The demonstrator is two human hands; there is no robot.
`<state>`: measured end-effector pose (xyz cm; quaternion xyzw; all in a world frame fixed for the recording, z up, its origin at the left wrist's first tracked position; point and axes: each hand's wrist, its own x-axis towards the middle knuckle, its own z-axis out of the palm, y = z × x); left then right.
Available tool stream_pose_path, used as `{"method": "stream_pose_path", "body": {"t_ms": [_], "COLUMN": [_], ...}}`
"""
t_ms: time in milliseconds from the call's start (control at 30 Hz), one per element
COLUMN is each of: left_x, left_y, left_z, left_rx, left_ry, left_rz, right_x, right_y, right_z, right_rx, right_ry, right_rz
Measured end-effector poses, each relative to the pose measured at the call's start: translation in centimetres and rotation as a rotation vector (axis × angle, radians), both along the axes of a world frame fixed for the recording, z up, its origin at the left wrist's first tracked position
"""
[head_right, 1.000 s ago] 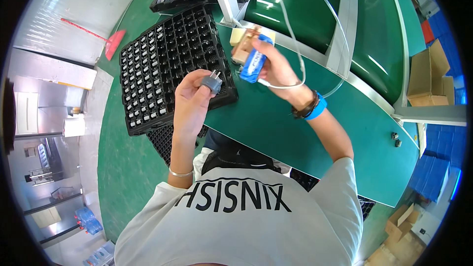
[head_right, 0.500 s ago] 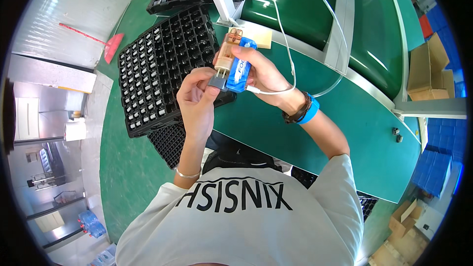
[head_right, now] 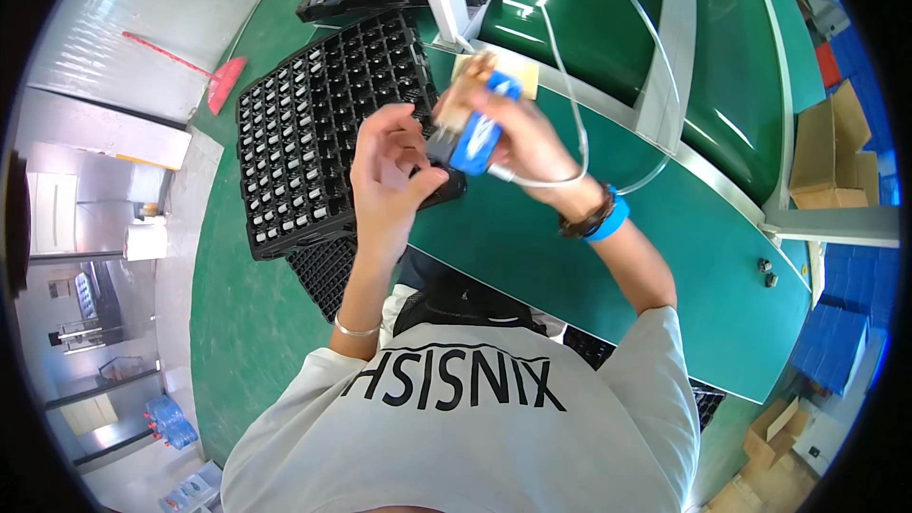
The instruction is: Assembling small electronic components into a housing fixture at a factory workstation.
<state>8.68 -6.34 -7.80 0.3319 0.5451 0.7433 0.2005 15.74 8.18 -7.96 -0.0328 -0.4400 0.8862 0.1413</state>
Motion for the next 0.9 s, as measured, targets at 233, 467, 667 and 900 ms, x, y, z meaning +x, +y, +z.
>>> {"method": "stream_pose_path", "body": {"t_ms": [233, 467, 667, 900], "left_x": [-14.1, -26.2, -27.5, -28.8], "left_y": [-2.2, -2.2, -0.8, -0.7], "left_z": [-0.7, -6.2, -7.1, -6.5], "left_rx": [-0.452, -0.775, -0.886, -0.858], "left_ry": [0.439, 0.928, 1.046, 0.876], "left_rz": [0.306, 0.421, 0.395, 0.324], "right_x": [-2.1, -3.9, -3.9, -3.7], "right_y": [9.9, 7.9, 7.6, 7.9], "right_z": [-6.4, -7.2, -6.6, -6.7], "right_rx": [1.04, 1.279, 1.309, 1.284], "right_ry": [-0.027, -0.189, -0.216, -0.206], "right_rz": [-0.555, -0.606, -0.581, -0.567]}}
